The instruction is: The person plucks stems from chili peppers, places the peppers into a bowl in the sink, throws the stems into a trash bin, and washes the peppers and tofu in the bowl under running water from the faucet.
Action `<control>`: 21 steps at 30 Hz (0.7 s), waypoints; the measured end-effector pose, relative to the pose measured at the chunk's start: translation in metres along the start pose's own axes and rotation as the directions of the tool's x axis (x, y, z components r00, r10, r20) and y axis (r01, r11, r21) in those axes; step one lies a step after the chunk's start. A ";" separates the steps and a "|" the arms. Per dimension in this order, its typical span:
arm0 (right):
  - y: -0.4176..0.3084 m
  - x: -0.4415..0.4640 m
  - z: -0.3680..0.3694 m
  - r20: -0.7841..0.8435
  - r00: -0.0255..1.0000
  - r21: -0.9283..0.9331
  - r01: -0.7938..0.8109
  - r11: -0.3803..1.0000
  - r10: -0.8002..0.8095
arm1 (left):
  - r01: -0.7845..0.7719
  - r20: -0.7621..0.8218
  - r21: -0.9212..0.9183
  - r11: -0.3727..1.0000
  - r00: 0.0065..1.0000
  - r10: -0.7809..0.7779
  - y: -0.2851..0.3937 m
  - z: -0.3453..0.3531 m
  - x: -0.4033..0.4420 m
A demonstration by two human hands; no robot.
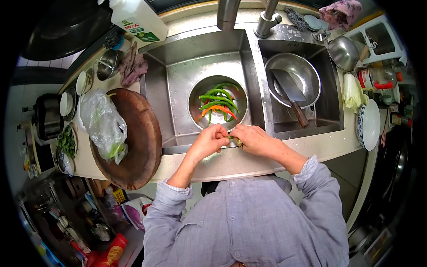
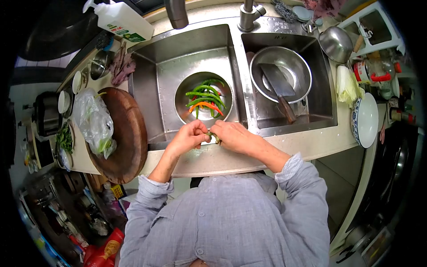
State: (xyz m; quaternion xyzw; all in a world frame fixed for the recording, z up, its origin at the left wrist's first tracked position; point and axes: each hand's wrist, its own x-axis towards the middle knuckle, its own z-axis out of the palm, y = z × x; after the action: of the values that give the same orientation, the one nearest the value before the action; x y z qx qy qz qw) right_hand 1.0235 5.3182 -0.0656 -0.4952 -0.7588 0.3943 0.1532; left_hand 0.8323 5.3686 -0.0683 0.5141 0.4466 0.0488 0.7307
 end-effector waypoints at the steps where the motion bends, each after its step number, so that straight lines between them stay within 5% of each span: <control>1: 0.002 0.002 -0.001 0.015 1.000 -0.033 -0.011 0.999 0.011 | 0.022 0.028 -0.051 0.998 0.999 -0.021 0.003 -0.001 0.003; 6: 0.014 0.012 0.009 -0.316 0.948 0.253 0.036 0.967 0.048 | 0.146 0.205 -0.444 0.884 0.977 -0.058 0.009 -0.016 0.024; 7: 0.016 0.015 0.010 -0.272 0.946 0.425 -0.049 0.904 0.179 | 0.181 0.250 -0.528 0.830 0.967 -0.052 0.009 -0.020 0.029; 9: 0.017 0.019 0.014 -0.120 0.907 0.712 -0.205 0.672 0.403 | 0.184 0.282 -0.640 0.746 0.959 0.005 0.002 -0.022 0.038; 10: 0.016 0.025 0.021 -0.241 0.883 0.828 -0.029 0.560 0.402 | 0.195 0.295 -0.695 0.692 0.955 0.027 0.002 -0.021 0.041; 13: 0.015 0.026 0.018 -0.019 0.844 0.993 -0.046 0.108 0.536 | 0.201 0.291 -0.805 0.558 0.954 0.077 0.005 -0.017 0.048; 18: 0.016 0.030 0.017 -0.146 0.775 0.983 0.046 0.176 0.615 | 0.165 0.255 -0.840 0.517 0.961 0.107 0.008 -0.012 0.059; 21: 0.018 0.023 0.012 -0.109 0.792 0.969 -0.049 0.241 0.601 | 0.148 0.230 -0.784 0.603 0.971 0.060 0.012 -0.010 0.061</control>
State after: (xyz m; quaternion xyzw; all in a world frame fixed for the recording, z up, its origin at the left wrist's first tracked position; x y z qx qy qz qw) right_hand 1.0165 5.3364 -0.0906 -0.5419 -0.1980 0.6484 0.4967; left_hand 0.8663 5.4137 -0.0957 0.1257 0.3021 0.1637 0.9307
